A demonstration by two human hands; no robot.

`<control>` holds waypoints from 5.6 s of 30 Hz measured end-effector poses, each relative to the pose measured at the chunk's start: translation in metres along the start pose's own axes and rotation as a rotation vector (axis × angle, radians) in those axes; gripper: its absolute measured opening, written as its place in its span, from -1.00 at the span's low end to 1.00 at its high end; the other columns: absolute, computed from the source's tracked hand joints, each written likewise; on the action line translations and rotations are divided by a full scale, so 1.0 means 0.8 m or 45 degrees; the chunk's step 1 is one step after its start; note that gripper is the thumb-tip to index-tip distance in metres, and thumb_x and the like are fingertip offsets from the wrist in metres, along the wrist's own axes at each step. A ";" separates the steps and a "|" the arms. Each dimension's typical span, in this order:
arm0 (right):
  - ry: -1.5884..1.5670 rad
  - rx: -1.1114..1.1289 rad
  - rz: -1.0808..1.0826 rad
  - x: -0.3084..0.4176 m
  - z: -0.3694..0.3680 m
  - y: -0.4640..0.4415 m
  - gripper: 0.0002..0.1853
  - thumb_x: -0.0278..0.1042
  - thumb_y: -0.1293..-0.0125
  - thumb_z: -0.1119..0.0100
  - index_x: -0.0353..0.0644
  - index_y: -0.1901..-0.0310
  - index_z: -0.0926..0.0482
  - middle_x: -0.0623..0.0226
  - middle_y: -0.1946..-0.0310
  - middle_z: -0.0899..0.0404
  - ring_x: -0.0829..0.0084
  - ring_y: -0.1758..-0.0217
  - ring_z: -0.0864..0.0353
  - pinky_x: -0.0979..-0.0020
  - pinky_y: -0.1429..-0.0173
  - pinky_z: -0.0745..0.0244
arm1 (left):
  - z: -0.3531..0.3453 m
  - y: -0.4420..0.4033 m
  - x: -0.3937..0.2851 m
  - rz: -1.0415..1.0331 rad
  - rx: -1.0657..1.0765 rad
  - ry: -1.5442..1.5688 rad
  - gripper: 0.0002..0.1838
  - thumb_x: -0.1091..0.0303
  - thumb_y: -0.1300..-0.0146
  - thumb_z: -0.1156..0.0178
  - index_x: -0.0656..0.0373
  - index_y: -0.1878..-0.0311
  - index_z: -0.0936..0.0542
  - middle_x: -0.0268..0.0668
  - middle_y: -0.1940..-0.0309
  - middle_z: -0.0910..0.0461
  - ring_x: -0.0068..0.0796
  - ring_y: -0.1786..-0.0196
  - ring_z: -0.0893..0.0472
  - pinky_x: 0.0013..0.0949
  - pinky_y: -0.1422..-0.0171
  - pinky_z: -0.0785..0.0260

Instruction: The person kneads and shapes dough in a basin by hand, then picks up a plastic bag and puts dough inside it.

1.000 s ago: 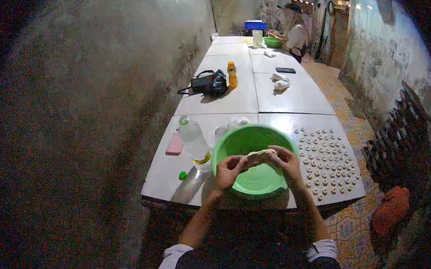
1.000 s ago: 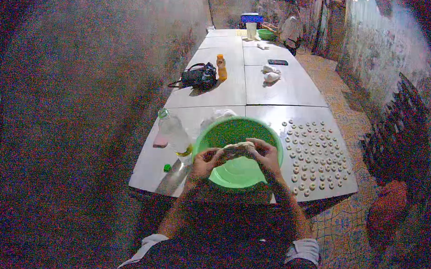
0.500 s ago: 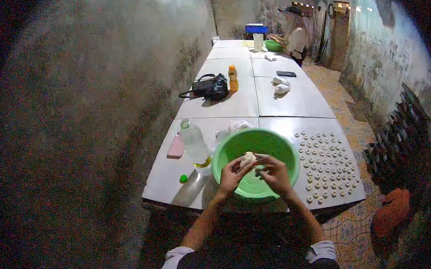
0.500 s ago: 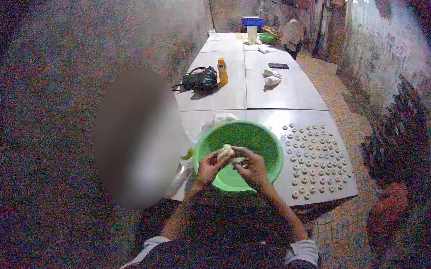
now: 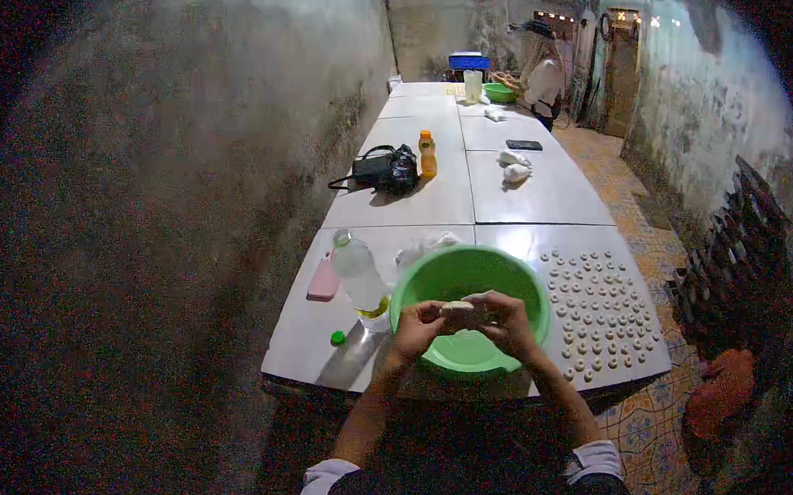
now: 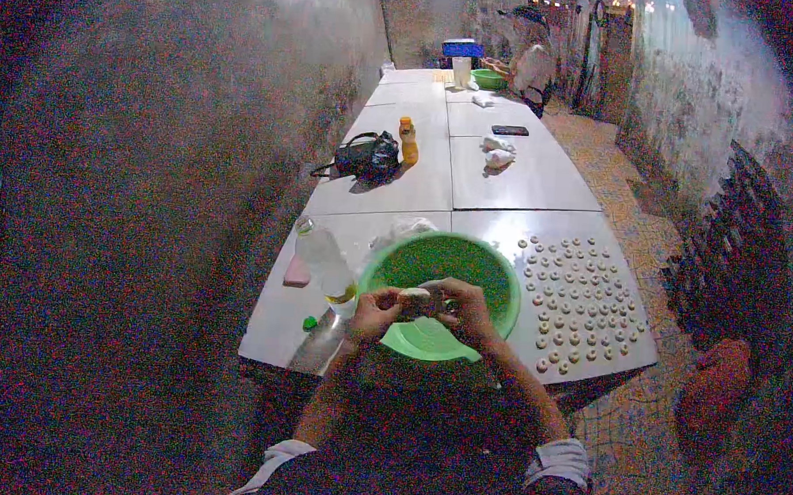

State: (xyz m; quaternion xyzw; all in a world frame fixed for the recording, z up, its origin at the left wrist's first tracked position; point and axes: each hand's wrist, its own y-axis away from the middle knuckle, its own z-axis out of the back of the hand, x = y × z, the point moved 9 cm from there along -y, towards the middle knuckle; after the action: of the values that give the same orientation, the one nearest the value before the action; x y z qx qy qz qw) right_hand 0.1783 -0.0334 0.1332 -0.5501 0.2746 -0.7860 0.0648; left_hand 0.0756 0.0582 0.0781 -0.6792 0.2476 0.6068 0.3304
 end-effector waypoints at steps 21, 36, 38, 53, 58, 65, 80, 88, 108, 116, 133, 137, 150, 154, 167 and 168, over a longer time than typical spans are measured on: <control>0.429 -0.076 0.027 0.030 -0.020 -0.002 -0.46 -0.59 -0.03 -0.11 -0.23 -0.10 -0.21 0.11 -0.07 -0.33 0.34 -0.08 -0.39 0.40 -0.15 -0.28 | -0.033 0.007 -0.012 -0.050 -0.211 0.336 -0.38 -0.09 -0.30 0.40 0.25 -0.19 -0.22 -0.17 -0.15 -0.27 -0.33 -0.19 -0.28 -0.31 -0.23 -0.12; 0.607 0.184 -0.103 -0.056 0.025 -0.065 -0.68 -0.42 0.09 -0.25 -0.23 0.22 -0.49 0.11 0.24 -0.43 0.13 0.16 -0.46 0.28 0.07 -0.36 | -0.025 -0.023 -0.014 -0.212 0.046 -1.221 -0.60 0.08 -0.28 0.24 -0.02 -0.11 -0.36 -0.13 -0.26 -0.08 -0.03 -0.29 -0.06 0.24 -0.26 0.36; 0.662 0.414 0.009 -0.096 -0.004 -0.069 -0.54 -0.43 0.07 -0.23 -0.20 0.05 -0.38 0.05 0.07 -0.37 0.11 0.00 -0.38 0.28 -0.07 -0.30 | -0.006 -0.026 -0.026 -0.312 -0.107 -1.288 -0.65 0.18 -0.24 0.12 0.01 -0.06 -0.39 -0.16 -0.21 -0.19 -0.11 -0.26 -0.16 0.17 -0.28 0.21; 1.044 0.347 -0.155 -0.161 -0.044 -0.090 -0.79 -0.23 -0.02 -0.06 -0.20 0.41 -0.48 0.09 0.46 -0.54 0.12 0.37 -0.56 0.16 0.34 -0.46 | 0.028 0.003 0.017 -0.218 -0.180 -1.716 -0.40 0.27 -0.12 0.03 0.09 -0.25 -0.09 -0.08 0.02 -0.39 -0.20 -0.11 -0.34 0.08 -0.33 0.29; 1.140 0.473 0.021 -0.222 -0.096 -0.052 -0.90 -0.45 -0.08 0.09 -0.25 0.45 -0.43 0.08 0.44 -0.41 0.03 0.35 -0.46 0.18 0.30 -0.43 | 0.026 -0.001 0.015 -0.081 -0.084 -1.624 -0.40 0.33 -0.12 0.06 0.10 -0.26 -0.08 -0.12 0.02 -0.40 -0.24 -0.11 -0.34 0.08 -0.33 0.30; 0.793 1.167 0.019 -0.150 -0.140 0.002 -0.75 -0.42 -0.15 0.07 -0.28 0.13 -0.43 0.01 0.30 -0.48 0.09 0.27 -0.50 0.18 0.20 -0.42 | 0.034 0.003 0.001 -0.125 -0.303 -1.659 -0.48 0.42 -0.13 0.10 0.13 -0.22 -0.16 -0.08 0.04 -0.41 -0.19 -0.09 -0.34 0.02 -0.31 0.16; 0.793 0.650 -0.706 -0.172 -0.021 -0.039 -0.78 -0.51 0.08 -0.10 -0.28 0.31 -0.43 0.09 0.33 -0.46 0.09 0.16 -0.42 0.20 0.26 -0.40 | 0.074 0.064 0.080 0.132 -0.559 -0.131 -0.49 0.43 0.01 -0.06 0.26 -0.08 -0.26 -0.19 0.15 -0.41 -0.40 0.16 -0.42 -0.41 0.05 -0.27; 0.755 0.737 -0.054 -0.157 -0.154 0.011 -0.84 -0.45 0.08 -0.08 -0.31 0.41 -0.47 0.00 0.47 -0.47 0.03 0.41 -0.47 0.21 0.33 -0.37 | 0.062 0.066 0.092 0.075 -0.814 0.190 -0.50 0.53 0.11 -0.01 0.34 -0.02 -0.29 -0.22 0.16 -0.42 -0.40 0.13 -0.41 -0.40 0.02 -0.24; 1.063 0.576 -0.134 -0.114 -0.031 0.003 -0.77 -0.31 0.12 -0.16 -0.17 0.36 -0.48 0.09 0.39 -0.46 0.12 0.27 -0.49 0.20 0.25 -0.42 | 0.077 0.059 0.081 0.041 -0.804 0.171 -0.53 0.58 0.19 0.05 0.36 0.06 -0.35 -0.23 0.24 -0.46 -0.42 0.20 -0.44 -0.42 0.05 -0.28; 0.774 1.292 -0.337 -0.215 -0.087 0.054 -0.63 -0.34 0.09 -0.17 -0.20 0.16 -0.50 0.00 0.14 -0.45 0.13 0.06 -0.46 0.25 0.01 -0.37 | 0.083 0.054 0.098 0.060 -0.688 0.062 -0.52 0.55 0.12 0.03 0.34 0.00 -0.32 -0.22 0.18 -0.43 -0.40 0.16 -0.43 -0.40 0.03 -0.27; 1.291 0.561 0.020 -0.131 -0.162 -0.200 -0.84 -0.26 0.08 -0.12 -0.12 0.46 -0.57 0.16 0.40 -0.54 0.12 0.27 -0.53 0.10 0.21 -0.39 | 0.114 0.086 0.083 0.008 -0.635 0.418 -0.42 0.48 -0.13 0.02 0.41 -0.21 -0.07 -0.07 -0.25 -0.05 -0.31 -0.32 -0.03 -0.35 -0.35 0.19; 1.315 0.340 -0.058 -0.118 -0.149 -0.221 -0.86 -0.43 0.06 0.03 -0.22 0.53 -0.55 0.06 0.42 -0.55 0.04 0.31 -0.54 0.03 0.26 -0.40 | 0.123 0.112 0.051 0.050 -0.713 0.394 -0.44 0.45 -0.13 -0.01 0.40 -0.18 -0.11 -0.04 -0.23 -0.08 -0.25 -0.31 -0.04 -0.31 -0.35 0.17; 1.044 0.143 0.066 -0.065 -0.076 -0.282 -0.90 -0.43 0.03 0.03 -0.19 0.55 -0.49 0.11 0.46 -0.50 0.10 0.36 -0.50 0.23 0.29 -0.39 | 0.126 0.077 0.046 -0.139 -0.670 0.294 -0.55 0.52 -0.14 0.02 0.37 -0.13 -0.20 -0.14 -0.09 -0.27 -0.35 -0.17 -0.24 -0.32 -0.27 -0.02; 0.654 -0.092 0.068 -0.084 -0.045 -0.306 -0.95 -0.49 0.08 -0.05 -0.19 0.56 -0.52 0.18 0.49 -0.54 0.24 0.40 -0.55 0.33 0.30 -0.43 | 0.119 0.070 0.030 -0.165 -0.680 0.002 -0.58 0.50 -0.11 -0.02 0.31 -0.08 -0.27 -0.17 -0.02 -0.33 -0.34 -0.11 -0.31 -0.32 -0.23 -0.08; 0.331 -0.142 0.276 0.038 -0.012 -0.315 -0.87 -0.42 -0.05 -0.13 -0.32 0.48 -0.54 0.28 0.55 -0.54 0.53 0.53 -0.50 0.52 0.42 -0.45 | 0.072 0.040 -0.072 -0.428 -0.676 -0.348 -0.43 0.18 -0.11 -0.14 0.22 -0.13 -0.22 -0.11 -0.06 -0.28 -0.26 -0.13 -0.27 -0.18 -0.16 -0.11; 0.334 -0.151 0.288 0.052 -0.006 -0.311 -0.87 -0.42 -0.05 -0.13 -0.32 0.48 -0.54 0.28 0.55 -0.54 0.53 0.53 -0.50 0.52 0.42 -0.45 | 0.069 0.030 -0.078 -0.443 -0.671 -0.350 -0.43 0.18 -0.11 -0.14 0.22 -0.13 -0.22 -0.11 -0.06 -0.28 -0.26 -0.13 -0.27 -0.18 -0.16 -0.11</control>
State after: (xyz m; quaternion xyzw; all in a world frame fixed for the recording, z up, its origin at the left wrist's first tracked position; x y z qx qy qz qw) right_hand 0.2080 0.1607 0.2915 -0.4114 0.3866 -0.8211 0.0839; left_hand 0.0125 0.0795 0.1340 -0.6851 -0.0839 0.6704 0.2724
